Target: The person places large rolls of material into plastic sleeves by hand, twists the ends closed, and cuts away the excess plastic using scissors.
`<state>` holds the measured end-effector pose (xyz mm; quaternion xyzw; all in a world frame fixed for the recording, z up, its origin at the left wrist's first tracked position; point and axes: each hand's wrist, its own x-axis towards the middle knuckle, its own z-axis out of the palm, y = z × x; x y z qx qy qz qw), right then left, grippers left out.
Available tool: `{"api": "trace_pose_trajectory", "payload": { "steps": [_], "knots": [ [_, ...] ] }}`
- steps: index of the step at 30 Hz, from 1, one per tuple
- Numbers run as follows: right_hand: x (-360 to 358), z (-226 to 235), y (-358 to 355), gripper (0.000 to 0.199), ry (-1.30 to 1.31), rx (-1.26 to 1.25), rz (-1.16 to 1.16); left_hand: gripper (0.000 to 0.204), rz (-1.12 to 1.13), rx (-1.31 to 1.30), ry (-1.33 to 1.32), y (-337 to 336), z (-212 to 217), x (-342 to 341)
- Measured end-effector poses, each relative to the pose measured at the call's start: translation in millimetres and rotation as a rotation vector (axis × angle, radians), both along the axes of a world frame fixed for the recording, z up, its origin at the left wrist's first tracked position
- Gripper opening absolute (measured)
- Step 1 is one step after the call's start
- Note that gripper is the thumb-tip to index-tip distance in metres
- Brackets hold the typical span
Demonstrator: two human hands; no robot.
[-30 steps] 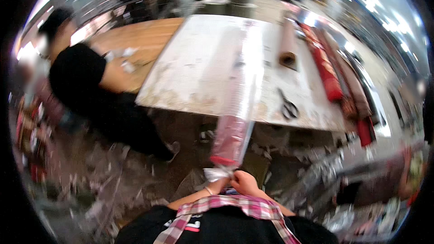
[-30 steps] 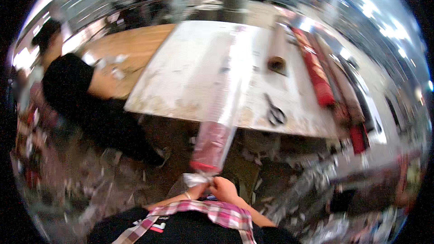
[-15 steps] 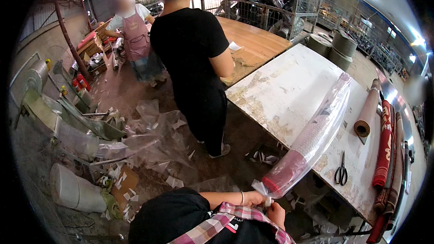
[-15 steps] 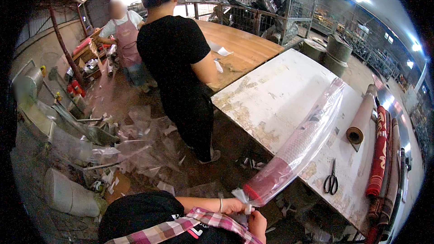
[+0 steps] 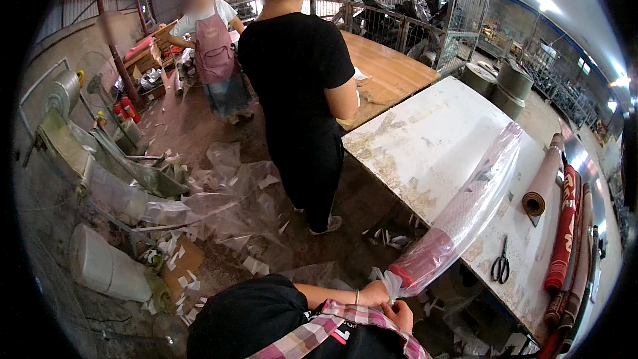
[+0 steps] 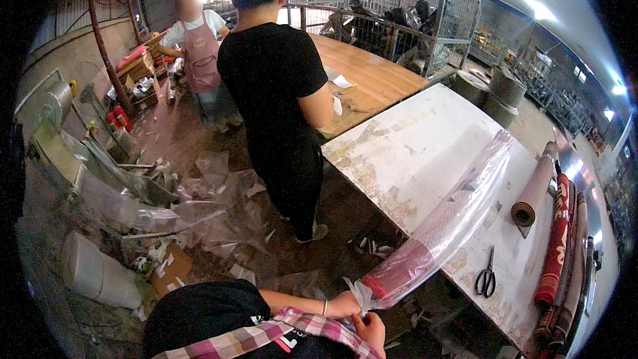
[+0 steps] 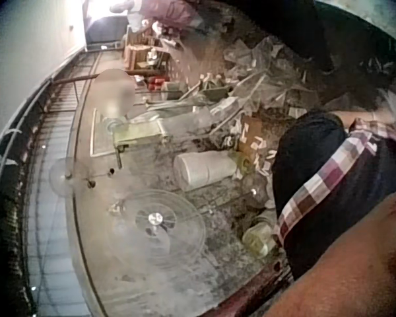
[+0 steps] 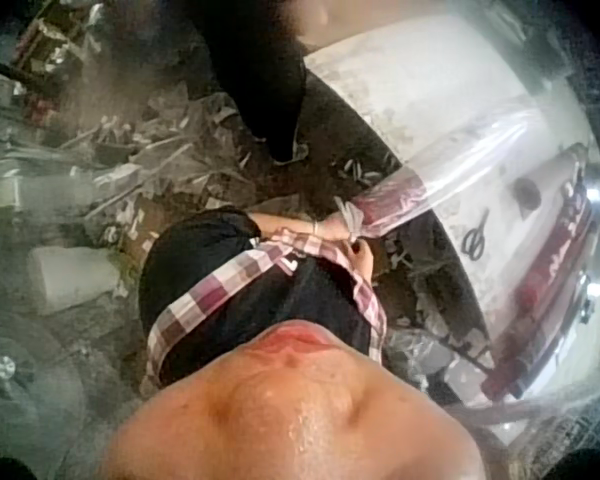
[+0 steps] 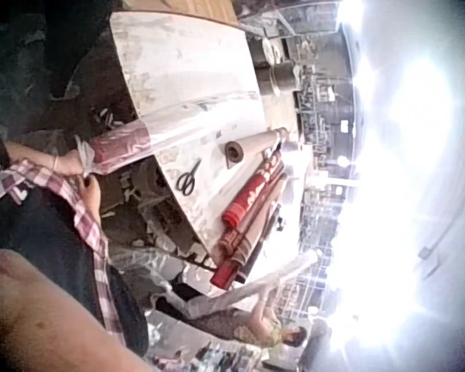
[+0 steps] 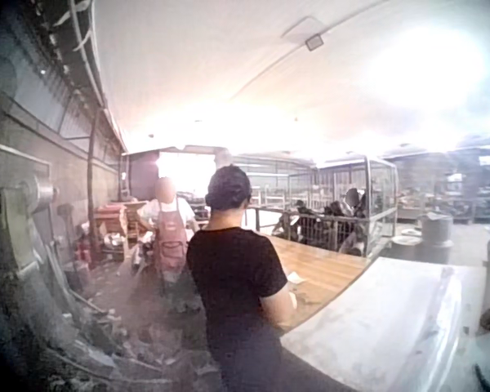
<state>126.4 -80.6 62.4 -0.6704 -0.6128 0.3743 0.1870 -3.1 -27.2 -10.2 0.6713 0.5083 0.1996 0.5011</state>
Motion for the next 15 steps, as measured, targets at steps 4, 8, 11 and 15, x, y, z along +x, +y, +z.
{"api": "trace_pose_trajectory", "payload": {
  "steps": [4,8,11,15],
  "knots": [
    [-0.8,8.6,-1.9,0.031,-0.120,-0.014,-0.056,0.023,-0.023,-0.042,0.008,-8.0,60.5,-12.2],
    [3.7,-21.7,-4.7,0.024,-0.146,0.006,-0.161,0.013,0.082,-0.230,-0.711,-16.3,-16.9,2.8],
    [15.2,-15.6,-3.0,0.021,0.291,-0.161,-0.343,0.008,-0.047,-0.941,-0.820,-8.6,45.8,-6.3],
    [12.9,-10.3,-3.8,0.016,0.441,-0.219,-0.389,0.014,-0.158,-1.236,-0.865,-4.8,-12.8,-11.6]
  ]
}}
